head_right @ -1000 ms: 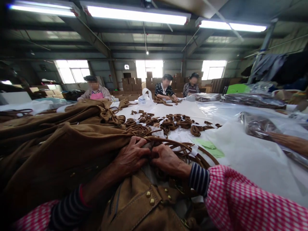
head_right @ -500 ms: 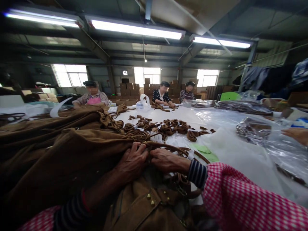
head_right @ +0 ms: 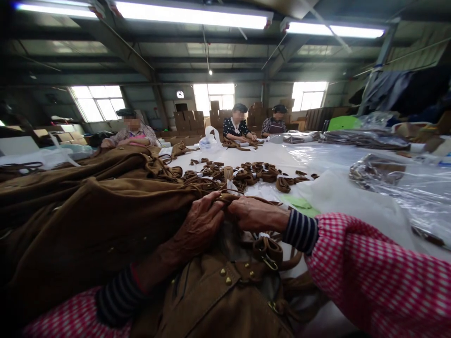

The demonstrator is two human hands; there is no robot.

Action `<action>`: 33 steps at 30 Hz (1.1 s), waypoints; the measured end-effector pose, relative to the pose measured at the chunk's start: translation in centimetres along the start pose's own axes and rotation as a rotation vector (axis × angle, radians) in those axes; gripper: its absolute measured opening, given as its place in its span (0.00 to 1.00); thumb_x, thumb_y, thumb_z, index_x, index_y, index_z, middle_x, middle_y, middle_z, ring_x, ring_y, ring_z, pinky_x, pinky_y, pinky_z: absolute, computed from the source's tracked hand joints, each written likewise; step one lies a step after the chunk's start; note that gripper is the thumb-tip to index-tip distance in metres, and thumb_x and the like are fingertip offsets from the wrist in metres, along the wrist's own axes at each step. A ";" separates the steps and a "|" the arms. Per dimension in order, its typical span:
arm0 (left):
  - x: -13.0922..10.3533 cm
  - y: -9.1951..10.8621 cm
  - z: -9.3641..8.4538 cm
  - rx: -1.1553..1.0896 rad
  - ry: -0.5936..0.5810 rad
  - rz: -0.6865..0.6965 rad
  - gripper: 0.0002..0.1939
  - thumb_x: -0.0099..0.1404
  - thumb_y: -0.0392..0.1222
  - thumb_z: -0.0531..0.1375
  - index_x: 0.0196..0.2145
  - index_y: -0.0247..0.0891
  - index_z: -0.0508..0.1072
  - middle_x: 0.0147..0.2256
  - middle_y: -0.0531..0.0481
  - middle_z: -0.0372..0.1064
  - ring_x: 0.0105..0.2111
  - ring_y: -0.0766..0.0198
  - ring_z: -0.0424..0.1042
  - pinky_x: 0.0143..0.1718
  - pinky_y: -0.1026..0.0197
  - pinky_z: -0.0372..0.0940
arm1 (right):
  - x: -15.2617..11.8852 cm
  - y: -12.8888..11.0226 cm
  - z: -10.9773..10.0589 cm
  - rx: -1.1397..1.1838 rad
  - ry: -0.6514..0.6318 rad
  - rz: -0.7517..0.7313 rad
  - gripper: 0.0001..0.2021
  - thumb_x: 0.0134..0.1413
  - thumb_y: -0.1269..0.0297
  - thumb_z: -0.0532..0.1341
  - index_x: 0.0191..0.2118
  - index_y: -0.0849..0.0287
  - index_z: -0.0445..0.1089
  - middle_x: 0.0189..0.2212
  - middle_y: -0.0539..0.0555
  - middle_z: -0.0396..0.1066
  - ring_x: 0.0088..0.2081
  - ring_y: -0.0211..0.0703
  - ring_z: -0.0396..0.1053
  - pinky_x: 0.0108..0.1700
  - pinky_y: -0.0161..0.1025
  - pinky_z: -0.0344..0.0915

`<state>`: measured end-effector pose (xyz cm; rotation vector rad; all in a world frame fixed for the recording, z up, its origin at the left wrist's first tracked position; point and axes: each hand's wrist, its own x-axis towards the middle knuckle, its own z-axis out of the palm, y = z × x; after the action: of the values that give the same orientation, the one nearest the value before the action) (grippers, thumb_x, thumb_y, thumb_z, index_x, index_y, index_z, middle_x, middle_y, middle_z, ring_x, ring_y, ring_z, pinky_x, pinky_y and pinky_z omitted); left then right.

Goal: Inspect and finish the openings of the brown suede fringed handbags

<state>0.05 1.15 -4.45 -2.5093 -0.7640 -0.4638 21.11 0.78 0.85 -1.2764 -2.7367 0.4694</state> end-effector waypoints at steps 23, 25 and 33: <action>0.7 -1.0 -0.3 -1.070 0.198 -0.510 0.06 0.68 0.37 0.58 0.31 0.38 0.69 0.40 0.47 0.66 0.45 0.57 0.67 0.49 0.55 0.62 | -0.2 0.7 3.3 0.911 0.621 0.198 0.14 0.53 0.53 0.67 0.29 0.60 0.71 0.20 0.47 0.69 0.18 0.32 0.56 0.21 0.33 0.50; 0.6 -1.1 -0.2 -1.130 0.185 -0.530 0.06 0.67 0.38 0.59 0.31 0.38 0.68 0.38 0.48 0.65 0.41 0.59 0.66 0.45 0.57 0.62 | 0.8 -0.3 3.6 1.089 0.606 0.158 0.14 0.51 0.54 0.69 0.30 0.61 0.72 0.20 0.48 0.71 0.17 0.31 0.57 0.19 0.31 0.50; 0.6 -1.1 0.9 -1.234 0.233 -0.500 0.07 0.62 0.35 0.62 0.34 0.39 0.66 0.35 0.53 0.64 0.38 0.62 0.66 0.43 0.59 0.62 | 1.0 0.1 4.5 1.236 0.579 0.123 0.14 0.49 0.56 0.73 0.31 0.61 0.73 0.20 0.49 0.73 0.17 0.31 0.63 0.18 0.28 0.55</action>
<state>0.07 2.69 -4.55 -3.1477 -1.2611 -1.8255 19.56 0.53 -3.49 -0.9433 -1.3774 1.2574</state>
